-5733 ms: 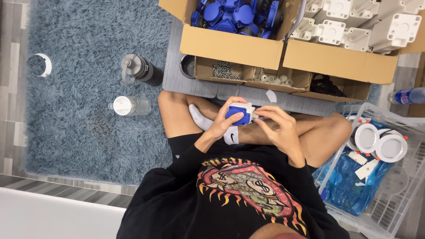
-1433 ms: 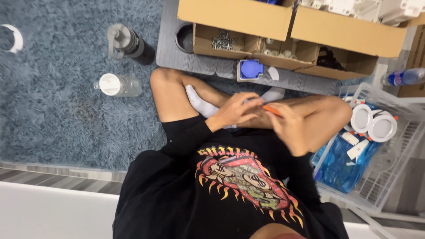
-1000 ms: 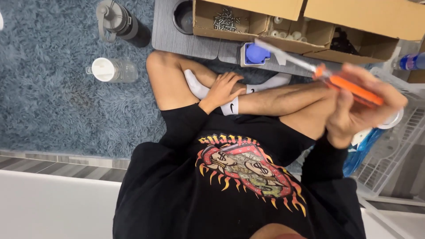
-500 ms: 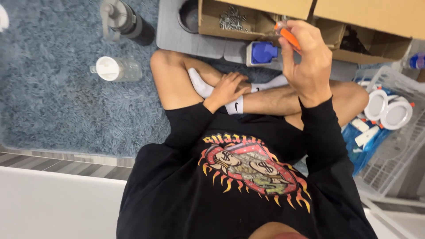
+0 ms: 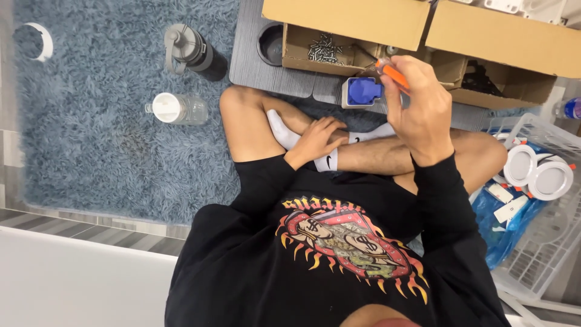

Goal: Assembling plastic electrical boxes by inserting components and securing them with a manual screwdriver.

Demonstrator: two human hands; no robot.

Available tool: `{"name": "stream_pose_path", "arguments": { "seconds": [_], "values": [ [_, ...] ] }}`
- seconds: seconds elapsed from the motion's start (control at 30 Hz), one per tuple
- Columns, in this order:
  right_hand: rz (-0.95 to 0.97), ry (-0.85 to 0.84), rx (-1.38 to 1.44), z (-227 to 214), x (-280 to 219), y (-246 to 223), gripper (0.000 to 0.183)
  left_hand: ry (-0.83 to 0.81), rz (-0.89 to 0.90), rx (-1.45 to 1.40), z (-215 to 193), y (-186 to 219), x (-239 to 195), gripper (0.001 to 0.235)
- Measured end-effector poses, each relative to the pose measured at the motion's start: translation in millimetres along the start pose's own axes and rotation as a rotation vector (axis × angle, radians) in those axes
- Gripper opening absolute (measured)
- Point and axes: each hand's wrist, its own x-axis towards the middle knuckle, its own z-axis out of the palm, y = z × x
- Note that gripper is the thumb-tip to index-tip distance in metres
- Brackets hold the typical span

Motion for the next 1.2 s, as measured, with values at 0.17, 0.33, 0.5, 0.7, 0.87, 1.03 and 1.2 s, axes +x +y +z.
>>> {"name": "stream_pose_path", "arguments": {
  "seconds": [0.17,0.33,0.5,0.7,0.87,1.03,1.2],
  "values": [
    [-0.017,0.127,0.069,-12.6,-22.3,6.1,0.036,0.087,0.039,-0.288,-39.0,38.2,9.9,0.030],
    [0.176,0.248,0.235,-30.9,-51.6,-9.2,0.042,0.145,-0.045,-0.603,-96.4,78.8,21.6,0.027],
    [0.251,0.443,0.353,-34.1,-76.3,-10.6,0.030,0.225,-0.107,-0.966,-126.9,75.0,26.7,0.043],
    [0.469,0.462,0.606,-37.6,-92.5,-18.6,0.027,0.197,-0.073,-1.148,-147.9,93.6,25.5,0.046],
    [0.461,0.416,0.547,-41.0,-94.0,-22.5,0.028,0.215,-0.068,-1.184,-136.5,92.9,17.6,0.040],
    [0.477,0.404,0.591,-39.4,-104.3,-17.8,0.026,0.253,-0.114,-1.160,-131.2,96.9,14.1,0.032],
    [0.479,0.413,0.644,-36.0,-120.6,-8.6,0.025,0.263,-0.146,-1.150,-126.0,95.4,11.9,0.023]
  ]
}}
